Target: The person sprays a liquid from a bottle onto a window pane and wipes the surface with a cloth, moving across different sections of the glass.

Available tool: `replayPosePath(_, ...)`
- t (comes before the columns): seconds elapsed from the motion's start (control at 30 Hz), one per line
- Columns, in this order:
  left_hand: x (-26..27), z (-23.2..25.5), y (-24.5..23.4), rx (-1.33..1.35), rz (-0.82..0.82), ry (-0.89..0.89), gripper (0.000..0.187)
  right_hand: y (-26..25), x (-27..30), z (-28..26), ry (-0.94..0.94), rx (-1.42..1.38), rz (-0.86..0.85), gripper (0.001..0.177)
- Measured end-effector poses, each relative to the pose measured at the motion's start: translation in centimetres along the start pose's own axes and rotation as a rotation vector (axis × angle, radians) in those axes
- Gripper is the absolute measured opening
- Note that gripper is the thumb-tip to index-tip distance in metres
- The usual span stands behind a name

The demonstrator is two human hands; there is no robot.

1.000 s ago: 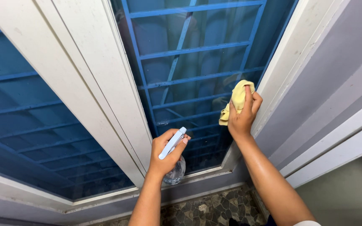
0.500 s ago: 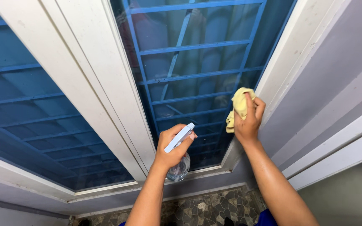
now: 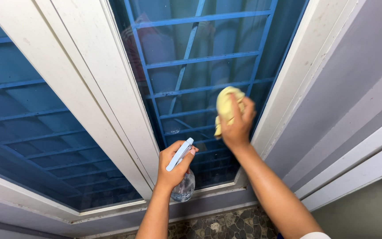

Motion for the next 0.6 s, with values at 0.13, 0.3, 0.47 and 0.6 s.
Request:
replayPosePath(0.13, 0.2, -0.5, -0.2, 0.042, -0.006, 0.005, 0.017, 1.1, 3.8, -0.2, -0.129, -0.008, -0.143, 0.063)
replayPosePath(0.3, 0.7, -0.9, -1.0, 0.087, -0.013, 0.014, 0.016, 0.4, 6.4, 4.2, -0.095, 0.059, -0.170, 0.059)
replayPosePath(0.47, 0.7, -0.9, -2.4, 0.083, -0.004, 0.031, 0.017, -1.2, 3.3, 7.3, 0.110, -0.018, 0.055, 0.058)
replayPosePath(0.6, 0.5, -0.5, -2.9, 0.053, 0.012, 0.032, 0.017, -0.9, -1.0, 5.5, 0.193, -0.091, 0.183, 0.060)
Point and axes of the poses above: each hand's wrist, its own x-axis away from the middle knuckle, its own y-axis out of the palm, z = x × y, the point moved 5 cm from there along -x, towards the middle knuckle, and after that the axes turned 6 degrees about z, right-handed, at the moved point
